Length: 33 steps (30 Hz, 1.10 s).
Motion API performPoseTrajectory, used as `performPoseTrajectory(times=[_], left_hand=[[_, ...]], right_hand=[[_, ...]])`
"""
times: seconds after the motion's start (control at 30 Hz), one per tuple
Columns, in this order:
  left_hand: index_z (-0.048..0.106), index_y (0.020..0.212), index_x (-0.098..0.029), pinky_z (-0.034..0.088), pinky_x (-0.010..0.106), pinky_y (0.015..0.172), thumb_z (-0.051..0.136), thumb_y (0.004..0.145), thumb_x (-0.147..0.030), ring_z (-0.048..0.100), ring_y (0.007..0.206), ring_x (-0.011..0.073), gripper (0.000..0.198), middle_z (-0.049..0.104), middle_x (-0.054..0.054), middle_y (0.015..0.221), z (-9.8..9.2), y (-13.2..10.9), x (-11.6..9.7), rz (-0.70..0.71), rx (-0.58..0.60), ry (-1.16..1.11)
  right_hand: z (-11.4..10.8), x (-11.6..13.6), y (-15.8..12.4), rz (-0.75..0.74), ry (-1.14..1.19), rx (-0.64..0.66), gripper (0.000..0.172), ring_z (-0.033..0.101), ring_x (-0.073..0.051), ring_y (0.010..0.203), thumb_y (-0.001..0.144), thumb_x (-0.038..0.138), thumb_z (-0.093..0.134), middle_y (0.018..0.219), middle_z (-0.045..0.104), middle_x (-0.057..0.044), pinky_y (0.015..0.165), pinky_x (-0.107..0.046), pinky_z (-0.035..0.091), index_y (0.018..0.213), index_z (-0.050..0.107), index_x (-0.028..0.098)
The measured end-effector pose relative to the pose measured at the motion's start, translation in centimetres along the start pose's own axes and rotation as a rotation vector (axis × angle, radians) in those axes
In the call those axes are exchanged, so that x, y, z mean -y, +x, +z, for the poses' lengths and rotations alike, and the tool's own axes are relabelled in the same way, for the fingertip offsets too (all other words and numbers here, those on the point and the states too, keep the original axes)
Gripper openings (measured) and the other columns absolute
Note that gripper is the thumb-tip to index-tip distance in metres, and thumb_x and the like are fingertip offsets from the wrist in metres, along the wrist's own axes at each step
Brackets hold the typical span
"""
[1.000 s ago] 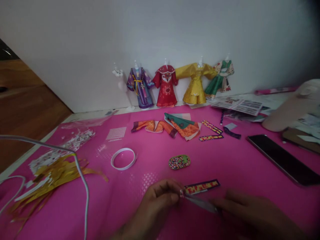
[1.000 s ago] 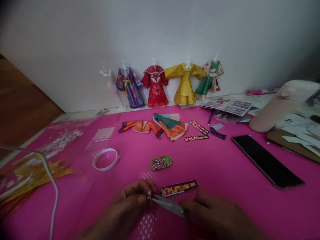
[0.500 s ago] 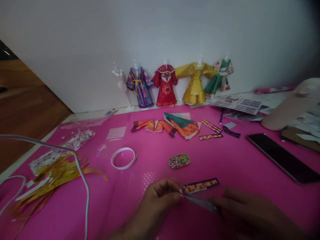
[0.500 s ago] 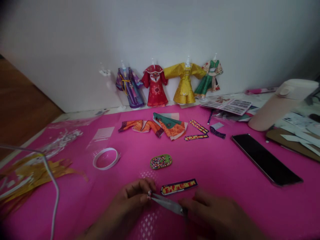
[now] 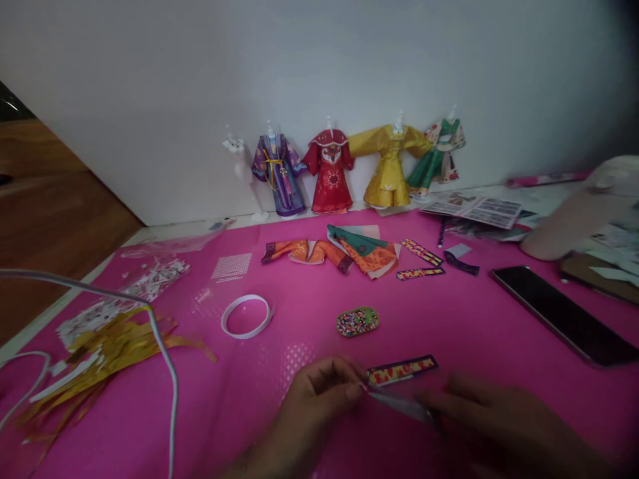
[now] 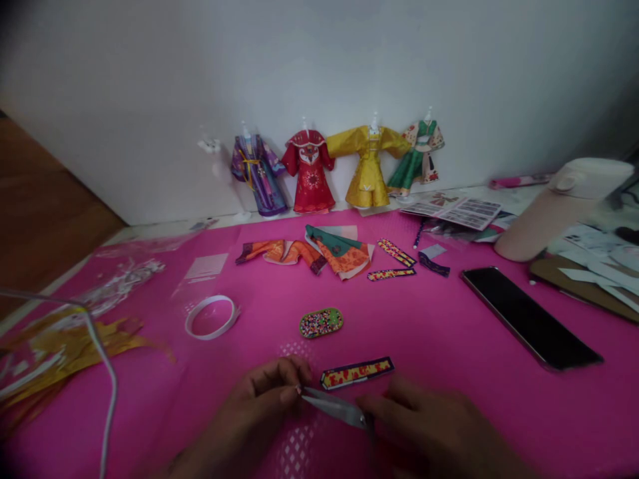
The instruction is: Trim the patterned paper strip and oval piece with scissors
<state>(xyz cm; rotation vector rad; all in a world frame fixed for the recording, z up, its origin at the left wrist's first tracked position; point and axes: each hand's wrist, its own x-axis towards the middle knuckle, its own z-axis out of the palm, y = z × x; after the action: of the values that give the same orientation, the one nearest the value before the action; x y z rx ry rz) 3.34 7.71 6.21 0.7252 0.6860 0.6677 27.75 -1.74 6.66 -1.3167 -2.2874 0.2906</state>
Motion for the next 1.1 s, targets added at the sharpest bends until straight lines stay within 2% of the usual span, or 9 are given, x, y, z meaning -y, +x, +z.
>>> performPoseTrajectory(times=[0.13, 0.27, 0.4, 0.63, 0.77, 0.9, 1.0, 1.1], left_hand=[[0.073, 0.067, -0.016, 0.038, 0.024, 0.069, 0.091, 0.063, -0.029, 0.054, 0.072, 0.0129, 0.022, 0.068, 0.000, 0.079, 0.0, 0.0, 0.1, 0.004, 0.010, 0.022], [0.072, 0.068, -0.016, 0.036, 0.024, 0.065, 0.089, 0.066, -0.029, 0.051, 0.067, 0.0114, 0.021, 0.066, -0.001, 0.076, -0.1, 0.1, 0.2, 0.000, 0.025, 0.039], [0.070, 0.067, -0.017, 0.034, 0.024, 0.063, 0.088, 0.066, -0.029, 0.047, 0.065, 0.0107, 0.022, 0.063, -0.003, 0.072, -0.1, 0.0, 0.1, 0.003, 0.025, 0.064], [0.071, 0.069, -0.016, 0.035, 0.024, 0.065, 0.088, 0.067, -0.030, 0.048, 0.067, 0.0107, 0.022, 0.065, -0.001, 0.078, 0.0, -0.3, 0.1, -0.021, 0.006, 0.051], [0.071, 0.069, -0.016, 0.035, 0.024, 0.065, 0.087, 0.067, -0.027, 0.049, 0.067, 0.0112, 0.019, 0.063, -0.002, 0.074, -0.2, -0.1, 0.2, -0.028, -0.003, 0.059], [0.074, 0.074, -0.017, 0.036, 0.024, 0.066, 0.088, 0.067, -0.028, 0.050, 0.069, 0.0115, 0.019, 0.065, -0.002, 0.075, -0.4, 0.1, 0.2, -0.016, -0.017, 0.080], [0.076, 0.078, -0.018, 0.035, 0.024, 0.065, 0.090, 0.066, -0.033, 0.050, 0.069, 0.0114, 0.024, 0.065, -0.002, 0.077, -0.5, 0.0, 0.2, 0.015, -0.005, 0.111], [0.075, 0.077, -0.018, 0.035, 0.024, 0.065, 0.090, 0.066, -0.036, 0.049, 0.068, 0.0112, 0.026, 0.065, -0.001, 0.078, -0.4, -0.2, 0.1, 0.044, 0.002, 0.133]], right_hand=[[0.1, 0.1, 0.0, -0.011, -0.013, 0.015, 0.062, 0.066, -0.014, 0.060, 0.062, 0.005, 0.054, 0.081, 0.067, 0.003, 0.048, -0.020, 0.045, 0.120, 0.059, 0.026], [0.4, -0.1, -0.3, 0.004, -0.016, 0.025, 0.060, 0.066, -0.014, 0.062, 0.067, 0.003, 0.054, 0.083, 0.068, 0.002, 0.052, -0.021, 0.047, 0.122, 0.060, 0.026], [0.4, -0.3, -0.4, -0.008, 0.016, 0.024, 0.060, 0.066, -0.014, 0.062, 0.070, 0.005, 0.056, 0.082, 0.068, 0.002, 0.052, -0.020, 0.046, 0.126, 0.060, 0.026], [0.7, -0.1, -0.4, 0.056, 0.130, 0.042, 0.054, 0.065, -0.013, 0.063, 0.073, 0.005, 0.060, 0.080, 0.066, 0.002, 0.051, -0.020, 0.044, 0.123, 0.063, 0.028], [0.5, 0.1, -0.2, 0.060, 0.151, 0.004, 0.042, 0.065, -0.014, 0.064, 0.080, 0.011, 0.062, 0.079, 0.068, 0.002, 0.052, -0.021, 0.045, 0.118, 0.066, 0.028], [0.0, 0.4, 0.4, 0.156, 0.268, 0.091, 0.025, 0.064, -0.014, 0.063, 0.087, 0.021, 0.067, 0.080, 0.068, 0.001, 0.055, -0.022, 0.047, 0.110, 0.072, 0.030], [-0.3, 0.6, 0.6, 0.226, 0.370, 0.136, 0.025, 0.067, -0.017, 0.073, 0.089, 0.026, 0.068, 0.087, 0.071, -0.001, 0.062, -0.024, 0.051, 0.112, 0.073, 0.031], [-0.2, 0.6, 0.6, 0.241, 0.400, 0.135, 0.023, 0.067, -0.018, 0.072, 0.090, 0.028, 0.067, 0.085, 0.071, -0.002, 0.064, -0.026, 0.052, 0.112, 0.074, 0.030]])
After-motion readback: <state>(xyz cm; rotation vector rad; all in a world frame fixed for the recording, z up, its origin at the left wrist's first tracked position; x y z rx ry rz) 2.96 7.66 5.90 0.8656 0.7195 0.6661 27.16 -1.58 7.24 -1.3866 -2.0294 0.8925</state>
